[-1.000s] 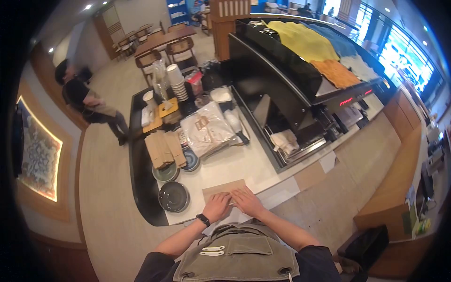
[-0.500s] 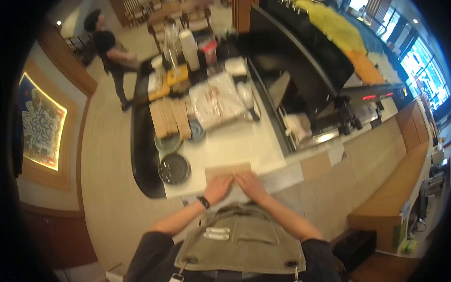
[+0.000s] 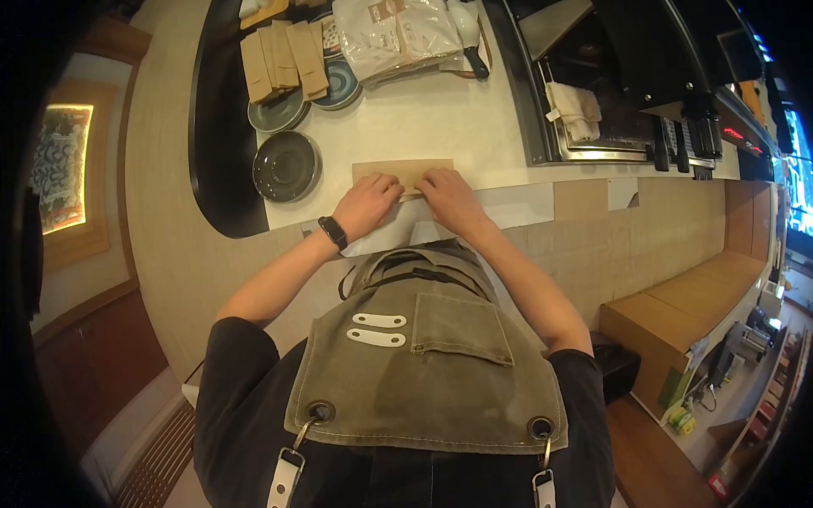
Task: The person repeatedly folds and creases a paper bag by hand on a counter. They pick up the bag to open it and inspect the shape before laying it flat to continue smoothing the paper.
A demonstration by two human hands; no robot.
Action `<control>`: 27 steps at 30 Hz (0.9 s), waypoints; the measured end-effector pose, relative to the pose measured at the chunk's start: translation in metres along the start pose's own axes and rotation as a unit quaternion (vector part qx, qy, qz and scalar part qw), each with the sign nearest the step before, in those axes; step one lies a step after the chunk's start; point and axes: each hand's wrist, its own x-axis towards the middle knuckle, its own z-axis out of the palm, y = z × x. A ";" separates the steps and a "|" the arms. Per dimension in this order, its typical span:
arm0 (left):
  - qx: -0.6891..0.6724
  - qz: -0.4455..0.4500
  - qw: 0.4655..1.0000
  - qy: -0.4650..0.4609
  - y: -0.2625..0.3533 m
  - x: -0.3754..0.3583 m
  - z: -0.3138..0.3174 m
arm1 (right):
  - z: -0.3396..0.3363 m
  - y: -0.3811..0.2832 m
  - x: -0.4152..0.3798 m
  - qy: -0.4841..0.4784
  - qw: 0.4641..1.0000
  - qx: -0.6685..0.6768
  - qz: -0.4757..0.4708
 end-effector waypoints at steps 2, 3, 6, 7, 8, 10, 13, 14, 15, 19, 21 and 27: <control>0.000 -0.001 1.000 -0.012 -0.001 0.001 -0.003 | -0.004 -0.001 0.001 -0.027 1.000 -0.013 0.010; -0.001 0.000 1.000 -0.018 -0.002 0.002 -0.004 | -0.006 -0.001 0.002 -0.030 0.999 -0.007 0.014; -0.012 -0.002 0.999 -0.044 -0.005 0.008 -0.011 | -0.009 0.003 0.003 -0.038 0.999 0.017 0.028; -0.016 -0.003 0.998 -0.054 -0.007 0.010 -0.014 | -0.010 0.006 0.004 -0.037 0.998 0.030 0.032; -0.026 -0.002 0.998 -0.051 -0.010 0.012 -0.014 | -0.010 0.008 0.005 -0.037 0.998 0.043 0.037; -0.047 0.000 0.998 -0.044 -0.016 0.018 -0.018 | -0.014 0.012 0.007 -0.052 0.995 0.053 0.059; -0.119 -0.068 0.984 -0.113 -0.024 0.034 -0.033 | -0.019 0.018 0.015 -0.062 0.992 0.070 0.083; -0.140 -0.053 0.985 -0.082 -0.035 0.034 -0.024 | -0.021 0.020 0.017 -0.063 0.991 0.076 0.090; -0.148 -0.069 0.982 -0.093 -0.038 0.037 -0.029 | -0.024 0.022 0.021 -0.076 0.988 0.085 0.105; -0.180 -0.127 0.969 -0.112 -0.046 0.042 -0.042 | -0.037 0.028 0.035 -0.107 0.968 0.143 0.175; -0.194 -0.155 0.963 -0.106 -0.042 0.039 -0.047 | -0.041 0.032 0.039 -0.102 0.956 0.186 0.203; -0.245 -0.203 0.948 -0.013 -0.039 0.024 -0.044 | -0.046 0.037 0.041 -0.088 0.942 0.227 0.232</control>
